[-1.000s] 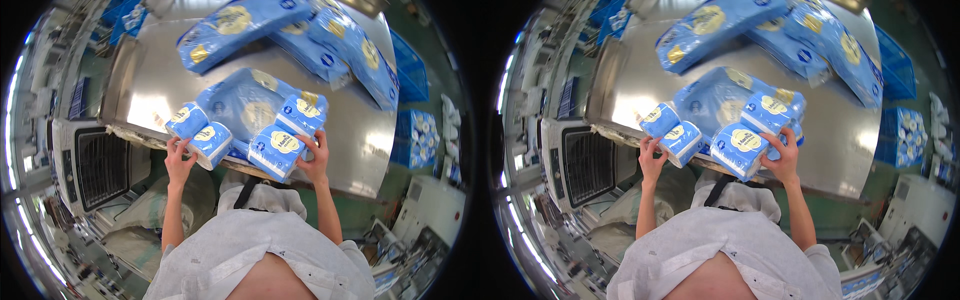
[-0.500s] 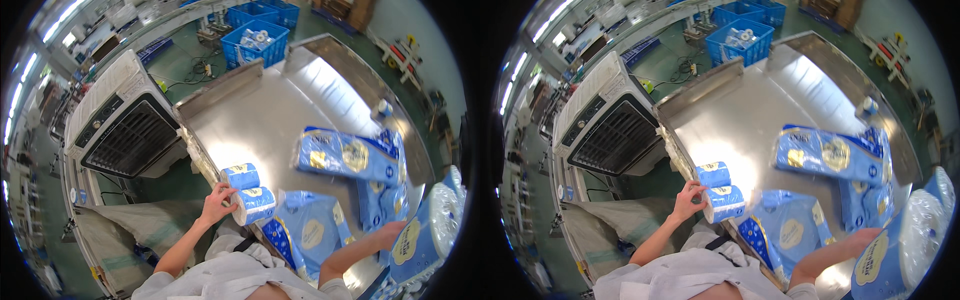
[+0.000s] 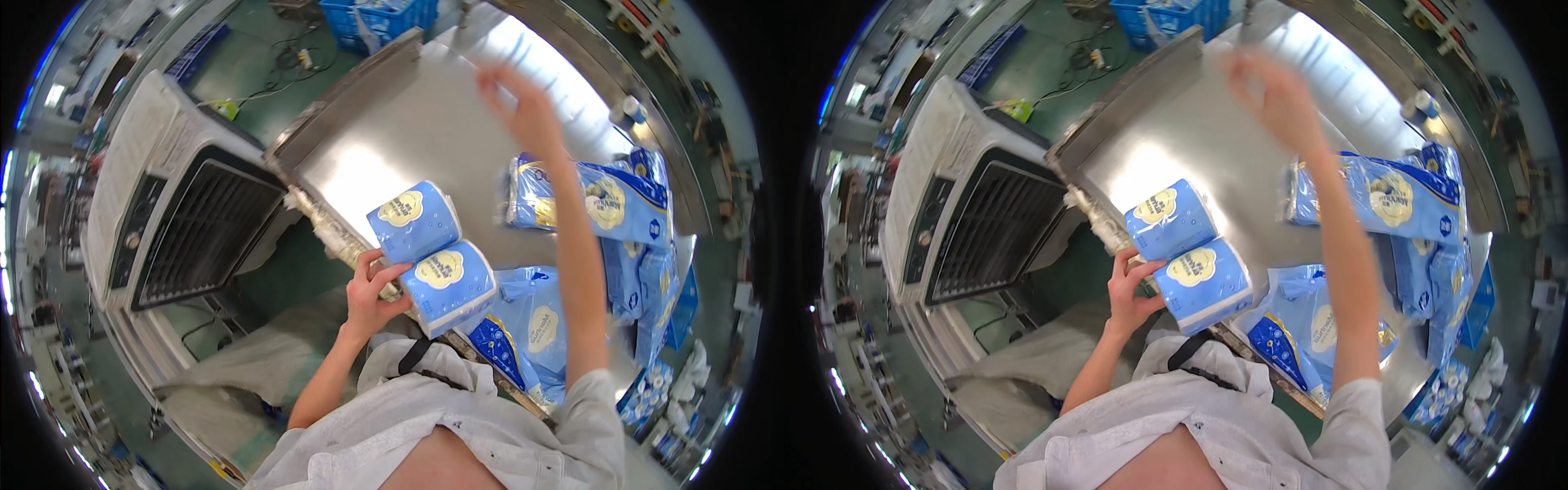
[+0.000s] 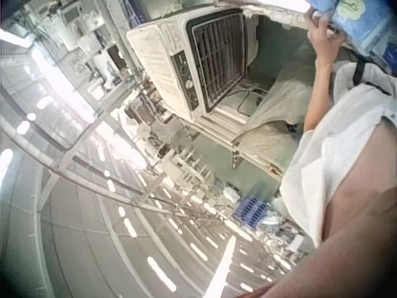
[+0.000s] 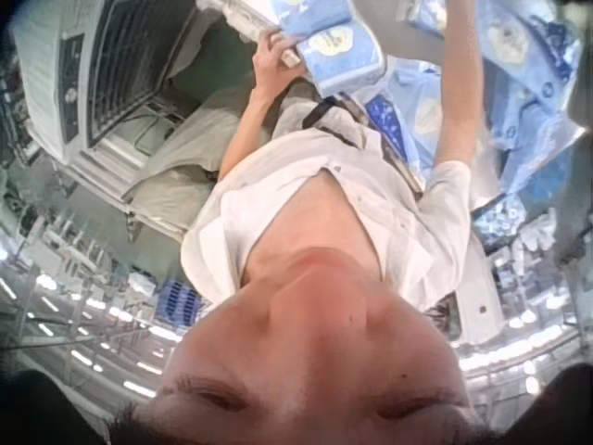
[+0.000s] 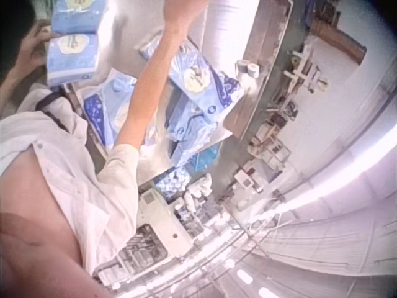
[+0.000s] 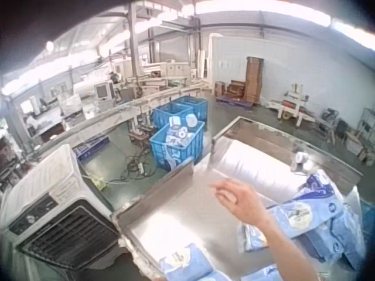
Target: The person organizes packages of toilet paper on a metal table, removes individual rolls from bags to place them on a conveyor belt, and refills bags from a large sack.
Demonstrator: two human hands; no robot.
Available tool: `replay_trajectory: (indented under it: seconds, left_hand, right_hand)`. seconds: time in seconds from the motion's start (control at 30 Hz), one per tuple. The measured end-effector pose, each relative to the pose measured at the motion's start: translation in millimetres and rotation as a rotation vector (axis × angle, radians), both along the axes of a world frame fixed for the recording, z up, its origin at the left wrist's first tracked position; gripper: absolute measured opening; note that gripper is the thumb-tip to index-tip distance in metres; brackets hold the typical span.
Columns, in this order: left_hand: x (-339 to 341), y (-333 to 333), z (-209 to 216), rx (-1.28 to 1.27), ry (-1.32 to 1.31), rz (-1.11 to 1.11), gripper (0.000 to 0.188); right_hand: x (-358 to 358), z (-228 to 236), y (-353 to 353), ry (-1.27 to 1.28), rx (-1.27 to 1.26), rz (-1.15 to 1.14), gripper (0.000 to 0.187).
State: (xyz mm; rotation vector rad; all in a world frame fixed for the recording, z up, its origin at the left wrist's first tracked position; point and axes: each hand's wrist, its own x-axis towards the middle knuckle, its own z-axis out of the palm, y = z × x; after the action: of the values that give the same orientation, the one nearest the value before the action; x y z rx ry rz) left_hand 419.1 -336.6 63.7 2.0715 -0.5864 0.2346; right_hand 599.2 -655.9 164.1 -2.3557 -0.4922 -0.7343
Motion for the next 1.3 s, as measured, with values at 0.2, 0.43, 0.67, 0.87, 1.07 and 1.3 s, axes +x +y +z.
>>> replay_trajectory:
  seconds: [0.2,0.43,0.67,0.87,1.07,1.3]
  left_hand:
    - [10.7,-22.7,-34.2,-0.392,0.434,-0.419,0.052]
    - [7.7,-69.0,-12.5,-0.222,0.650,-0.971,0.054]
    - [-118.6,-137.9,-3.9,0.120,0.916,-1.456,0.049]
    - [-251.9,-125.5,-63.5,0.219,0.953,-1.488,0.052]
    - [-417.7,-109.6,-31.9,0.419,0.911,-2.058,0.042]
    - [-488.0,-120.5,-29.3,0.731,0.128,-2.546,0.028]
  right_hand:
    - [-259.7,-77.2,-2.5,0.857,0.920,0.094,0.062]
    - [-382.5,-49.9,43.3,0.622,0.707,-0.275,0.066]
    - [-572.7,-82.8,130.4,0.193,0.817,-0.975,0.049]
    - [-710.1,-79.9,226.5,0.030,0.914,-1.466,0.052]
    - [-895.9,-39.2,380.9,-0.439,0.503,-2.409,0.050]
    - [-990.8,-47.2,651.6,-0.669,0.046,-3.763,0.057]
